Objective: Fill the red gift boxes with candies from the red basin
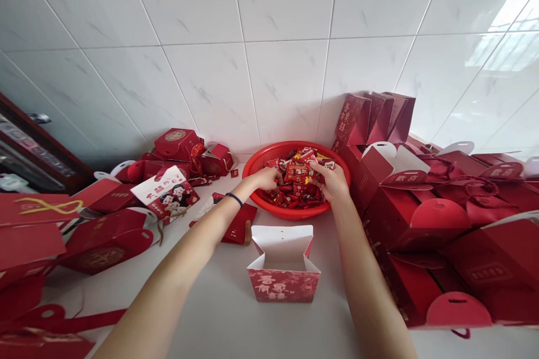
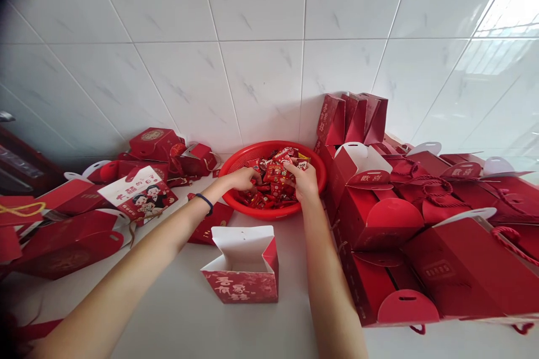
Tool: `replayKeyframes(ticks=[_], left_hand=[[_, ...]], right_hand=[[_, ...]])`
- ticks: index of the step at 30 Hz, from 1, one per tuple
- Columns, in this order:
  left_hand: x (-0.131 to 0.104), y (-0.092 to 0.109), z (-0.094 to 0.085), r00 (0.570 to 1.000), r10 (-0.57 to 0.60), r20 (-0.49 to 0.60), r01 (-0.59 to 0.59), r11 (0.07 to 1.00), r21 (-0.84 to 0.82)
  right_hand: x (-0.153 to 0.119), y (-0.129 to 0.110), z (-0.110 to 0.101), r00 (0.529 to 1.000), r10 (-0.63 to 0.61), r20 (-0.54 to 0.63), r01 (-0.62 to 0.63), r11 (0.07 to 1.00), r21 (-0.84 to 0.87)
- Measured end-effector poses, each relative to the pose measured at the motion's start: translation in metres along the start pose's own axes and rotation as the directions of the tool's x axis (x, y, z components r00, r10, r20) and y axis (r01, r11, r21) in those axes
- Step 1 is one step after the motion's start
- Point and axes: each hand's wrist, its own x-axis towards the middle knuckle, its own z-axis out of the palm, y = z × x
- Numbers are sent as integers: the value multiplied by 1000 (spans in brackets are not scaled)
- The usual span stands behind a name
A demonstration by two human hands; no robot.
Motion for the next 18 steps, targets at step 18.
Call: replayKeyframes(ticks=[18], left_hand=[[9, -11, 4, 933, 22, -360, -184, 887, -424]], right_hand=[[-1, -1, 0, 1000, -9, 22, 10, 1000, -21]])
